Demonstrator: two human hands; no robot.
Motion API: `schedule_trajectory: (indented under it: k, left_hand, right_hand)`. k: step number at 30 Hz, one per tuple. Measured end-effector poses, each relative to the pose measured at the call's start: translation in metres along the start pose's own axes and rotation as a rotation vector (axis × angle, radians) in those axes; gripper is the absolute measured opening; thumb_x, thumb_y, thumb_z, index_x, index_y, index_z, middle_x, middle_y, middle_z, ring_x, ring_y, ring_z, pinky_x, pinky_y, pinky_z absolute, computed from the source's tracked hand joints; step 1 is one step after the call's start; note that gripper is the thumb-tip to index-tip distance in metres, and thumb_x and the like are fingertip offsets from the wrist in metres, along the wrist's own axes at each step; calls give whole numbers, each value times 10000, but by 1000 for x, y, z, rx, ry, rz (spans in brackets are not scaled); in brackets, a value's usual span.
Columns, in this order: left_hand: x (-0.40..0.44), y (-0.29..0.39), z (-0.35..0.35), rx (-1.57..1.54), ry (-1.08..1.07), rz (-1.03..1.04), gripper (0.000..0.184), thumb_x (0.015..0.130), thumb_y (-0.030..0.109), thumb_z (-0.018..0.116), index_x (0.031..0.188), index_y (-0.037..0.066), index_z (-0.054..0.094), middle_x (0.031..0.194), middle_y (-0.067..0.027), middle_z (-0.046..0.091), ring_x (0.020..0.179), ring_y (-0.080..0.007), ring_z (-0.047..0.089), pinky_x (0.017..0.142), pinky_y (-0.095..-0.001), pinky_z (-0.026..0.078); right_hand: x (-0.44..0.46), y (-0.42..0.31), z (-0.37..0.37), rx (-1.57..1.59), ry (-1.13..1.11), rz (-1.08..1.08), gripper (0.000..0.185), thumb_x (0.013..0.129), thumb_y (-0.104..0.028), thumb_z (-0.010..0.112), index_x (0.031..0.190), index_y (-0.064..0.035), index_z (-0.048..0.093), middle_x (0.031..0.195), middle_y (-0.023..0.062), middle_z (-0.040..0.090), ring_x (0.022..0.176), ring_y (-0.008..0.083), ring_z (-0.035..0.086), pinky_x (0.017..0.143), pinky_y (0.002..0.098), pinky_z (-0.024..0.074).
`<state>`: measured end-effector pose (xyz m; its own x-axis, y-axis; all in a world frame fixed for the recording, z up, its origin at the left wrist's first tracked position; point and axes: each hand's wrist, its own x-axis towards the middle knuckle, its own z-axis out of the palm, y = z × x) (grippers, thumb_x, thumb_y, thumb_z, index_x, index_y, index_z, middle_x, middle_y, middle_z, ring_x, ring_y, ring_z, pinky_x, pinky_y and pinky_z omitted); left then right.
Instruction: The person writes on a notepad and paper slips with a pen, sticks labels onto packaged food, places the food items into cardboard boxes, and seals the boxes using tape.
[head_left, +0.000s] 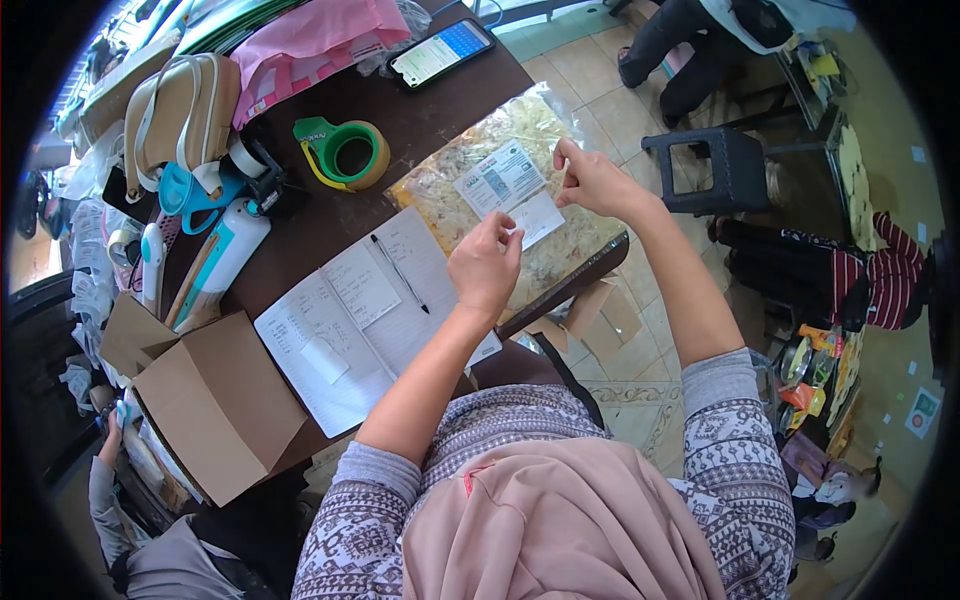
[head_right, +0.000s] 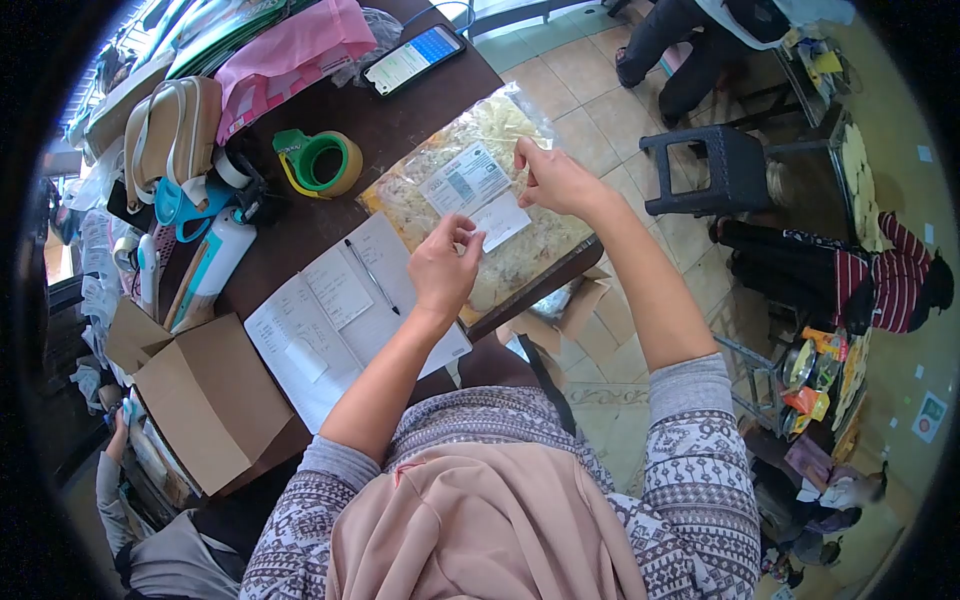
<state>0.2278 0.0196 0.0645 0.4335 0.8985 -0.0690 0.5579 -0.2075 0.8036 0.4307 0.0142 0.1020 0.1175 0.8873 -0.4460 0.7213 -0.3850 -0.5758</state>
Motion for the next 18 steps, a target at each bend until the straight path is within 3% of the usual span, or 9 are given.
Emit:
schedule_trajectory:
  k: [11, 13, 18]
  left_hand:
    - [0, -3, 3, 38, -12, -23, 127, 747, 183, 656, 815, 134, 560, 670, -16, 622, 618, -217, 613, 531, -342, 459]
    - [0, -2, 5, 17, -6, -8, 126, 746, 178, 653, 816, 133, 558, 672, -15, 620, 616, -216, 611, 530, -344, 457]
    - [1, 0, 6, 39, -3, 16, 125, 742, 172, 649, 818, 133, 557, 671, -19, 617, 617, -222, 609, 530, -349, 455]
  right_hand:
    - [2, 1, 5, -4, 15, 10, 385, 687, -27, 692, 913, -40, 380, 670, 126, 598, 664, 245, 593, 619, 351, 445]
    - [3, 5, 7, -13, 5, 29, 398, 674, -77, 703, 924, -52, 394, 708, 132, 609, 731, 307, 611, 649, 386, 454]
    - [4, 7, 10, -32, 28, 29, 391, 676, -78, 698, 929, -54, 401, 727, 150, 612, 745, 323, 610, 660, 393, 456]
